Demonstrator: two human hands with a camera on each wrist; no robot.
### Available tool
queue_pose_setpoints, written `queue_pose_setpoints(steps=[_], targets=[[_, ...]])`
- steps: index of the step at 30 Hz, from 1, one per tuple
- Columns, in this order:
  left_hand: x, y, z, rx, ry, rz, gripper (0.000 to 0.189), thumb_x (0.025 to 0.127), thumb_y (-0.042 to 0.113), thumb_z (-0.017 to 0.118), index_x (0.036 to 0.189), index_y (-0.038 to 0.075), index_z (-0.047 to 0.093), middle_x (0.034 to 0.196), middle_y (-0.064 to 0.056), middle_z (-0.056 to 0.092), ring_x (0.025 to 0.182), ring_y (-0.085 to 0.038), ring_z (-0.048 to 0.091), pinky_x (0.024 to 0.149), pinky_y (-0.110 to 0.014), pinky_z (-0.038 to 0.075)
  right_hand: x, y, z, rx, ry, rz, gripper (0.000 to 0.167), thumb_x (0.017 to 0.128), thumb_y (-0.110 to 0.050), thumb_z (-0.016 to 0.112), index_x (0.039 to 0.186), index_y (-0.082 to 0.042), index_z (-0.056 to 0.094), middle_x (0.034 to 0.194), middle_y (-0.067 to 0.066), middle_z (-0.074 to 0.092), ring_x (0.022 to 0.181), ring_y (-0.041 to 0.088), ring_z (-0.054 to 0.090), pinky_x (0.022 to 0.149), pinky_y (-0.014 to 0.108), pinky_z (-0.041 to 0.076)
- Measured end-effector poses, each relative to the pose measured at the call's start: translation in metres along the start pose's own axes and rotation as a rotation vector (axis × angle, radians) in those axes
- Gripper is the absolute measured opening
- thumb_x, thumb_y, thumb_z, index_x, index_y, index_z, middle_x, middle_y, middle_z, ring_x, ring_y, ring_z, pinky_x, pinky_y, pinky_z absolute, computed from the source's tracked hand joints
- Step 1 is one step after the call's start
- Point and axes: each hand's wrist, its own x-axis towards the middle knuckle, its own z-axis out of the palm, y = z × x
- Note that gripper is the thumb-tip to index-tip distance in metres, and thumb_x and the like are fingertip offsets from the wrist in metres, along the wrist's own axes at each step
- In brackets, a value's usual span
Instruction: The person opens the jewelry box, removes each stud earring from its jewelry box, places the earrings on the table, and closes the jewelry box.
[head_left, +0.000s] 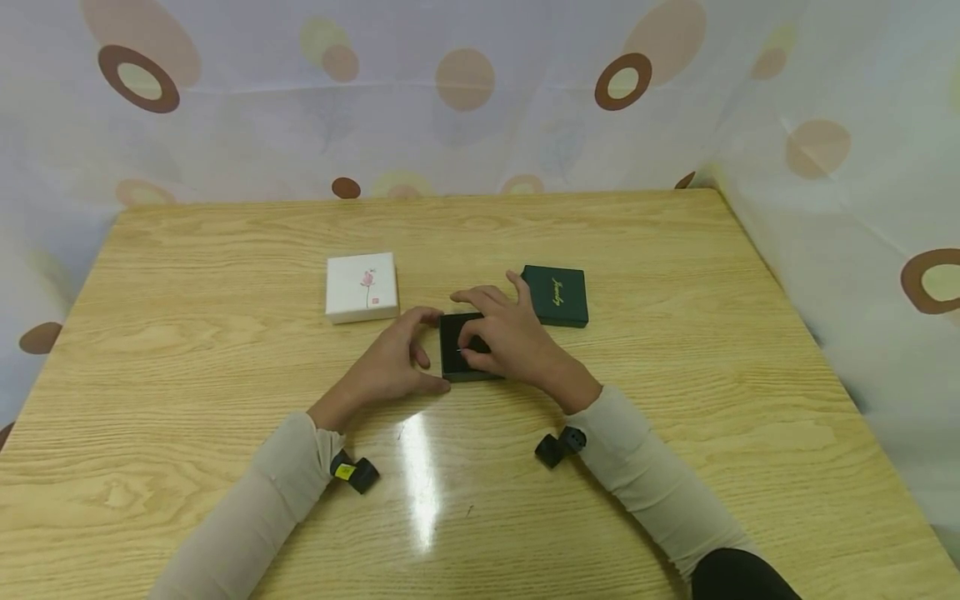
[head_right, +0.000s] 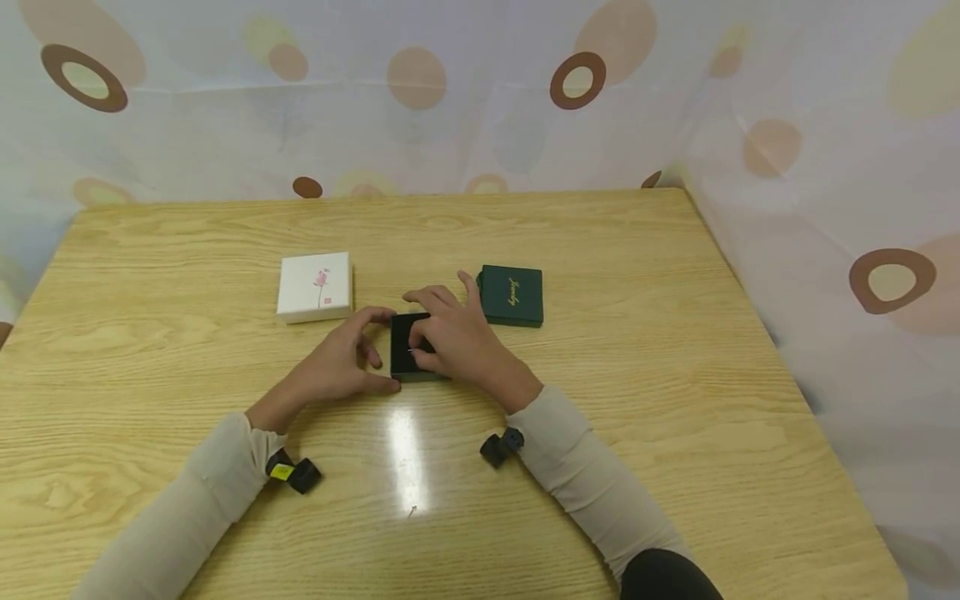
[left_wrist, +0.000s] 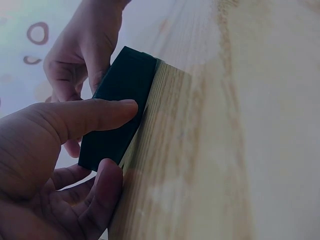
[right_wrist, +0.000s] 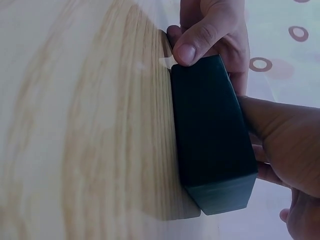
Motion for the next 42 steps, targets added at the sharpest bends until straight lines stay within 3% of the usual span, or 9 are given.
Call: queue_pose_setpoints(steps=[26, 42], targets=[[0.000, 0.000, 0.000, -0.004, -0.002, -0.012, 0.093, 0.071, 0.017, 0.089, 0.148, 0.012, 0.037, 0.145, -0.008, 0.047, 0.090, -0.019, 0.059, 0.077, -0.030, 0.048, 0.000, 0.004, -0.003, 0.030, 0.013, 0.004, 0.006, 0.088, -0.027, 0.074, 0.085, -0.022, 0.076, 0.143, 0.006, 0.056, 0.134, 0.027, 0.049, 0.115, 0.072, 0.013], [0.001, -0.001, 0.000, -0.010, 0.001, -0.003, 0.093, 0.070, 0.016, 0.090, 0.148, 0.011, 0.038, 0.144, -0.009, 0.048, 0.090, -0.019, 0.059, 0.077, -0.030, 0.048, -0.003, 0.018, -0.019, 0.053, 0.069, 0.030, 0.005, 0.086, -0.023, 0.076, 0.081, -0.022, 0.076, 0.141, 0.005, 0.058, 0.131, 0.028, 0.051, 0.116, 0.071, 0.010]])
